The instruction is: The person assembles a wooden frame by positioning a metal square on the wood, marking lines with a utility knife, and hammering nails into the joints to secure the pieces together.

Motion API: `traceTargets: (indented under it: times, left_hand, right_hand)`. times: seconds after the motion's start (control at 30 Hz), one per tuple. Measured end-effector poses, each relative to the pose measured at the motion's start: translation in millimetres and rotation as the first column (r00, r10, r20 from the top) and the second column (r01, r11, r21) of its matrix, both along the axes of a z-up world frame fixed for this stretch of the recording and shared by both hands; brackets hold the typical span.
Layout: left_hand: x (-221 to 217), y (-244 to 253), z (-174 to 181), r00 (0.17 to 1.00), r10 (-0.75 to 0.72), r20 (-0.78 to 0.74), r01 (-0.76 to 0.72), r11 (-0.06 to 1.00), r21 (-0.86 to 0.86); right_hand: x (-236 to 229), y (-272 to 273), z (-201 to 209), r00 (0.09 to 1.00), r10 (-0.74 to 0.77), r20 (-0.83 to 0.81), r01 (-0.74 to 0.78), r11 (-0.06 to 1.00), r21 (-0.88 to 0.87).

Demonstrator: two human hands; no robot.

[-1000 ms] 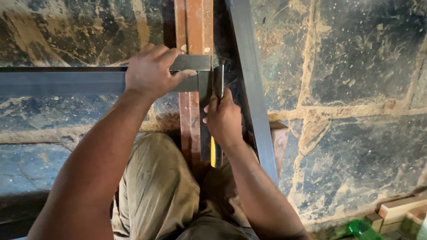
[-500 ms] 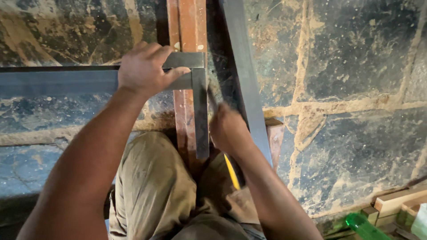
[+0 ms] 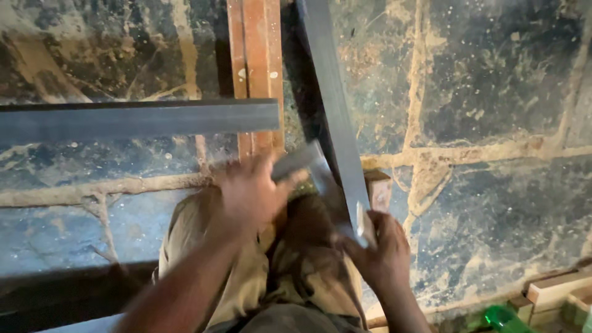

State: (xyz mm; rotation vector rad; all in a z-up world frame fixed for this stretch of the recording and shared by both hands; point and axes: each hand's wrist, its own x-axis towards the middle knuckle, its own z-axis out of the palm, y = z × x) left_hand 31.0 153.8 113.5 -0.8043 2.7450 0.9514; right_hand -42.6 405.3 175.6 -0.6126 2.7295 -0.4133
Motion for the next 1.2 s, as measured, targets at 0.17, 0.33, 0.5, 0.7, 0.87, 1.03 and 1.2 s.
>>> traceTargets:
  times: [0.17,0.33,0.5,0.7,0.87,1.03,1.2]
  left_hand:
    - [20.2,60.7,13.9,0.965,0.257,0.049,-0.258,0.903,0.343]
    - [30.7,12.5,26.0,0.942,-0.001,0.335,-0.221,0.751,0.622]
    - [-0.6,-155.0,-14.5,0.938,-0.227,0.263,0.293,0.924,-0.246]
    - [-3.2,-212.0,-50.7,0.804,-0.296,0.516,0.351,0.936,-0.010]
    - [25.0,-189.8,-52.9,0.899,-0.206,0.386,0.281,0.948,-0.148]
    - [80.6,-145.1,-85.9,0.964,-0.266,0.015,0.230,0.801,-0.552]
    - [112.5,-102.7,-133.6,0.960,-0.207,-0.188,0.011,0.700,-0.714]
  right_hand:
    - [22.6,46.9,-10.5,0.980,0.179,-0.081,-0.169,0.978,0.121]
    - [49.7,78.5,-31.5,0.986,0.119,0.119,-0.121,0.993,0.003]
    - [73.7,81.2,-46.1,0.966,-0.090,0.242,0.071,0.994,0.085]
    - [69.2,68.1,-51.5,0.963,-0.105,0.247,0.080,0.991,0.111]
    - [71.3,64.2,-50.6,0.952,-0.152,0.266,0.109,0.979,0.170]
    - [71.6,67.0,-54.5,0.960,-0.148,0.238,0.118,0.984,0.134]
    - [73.1,70.7,-54.5,0.969,-0.123,0.216,0.104,0.990,0.098]
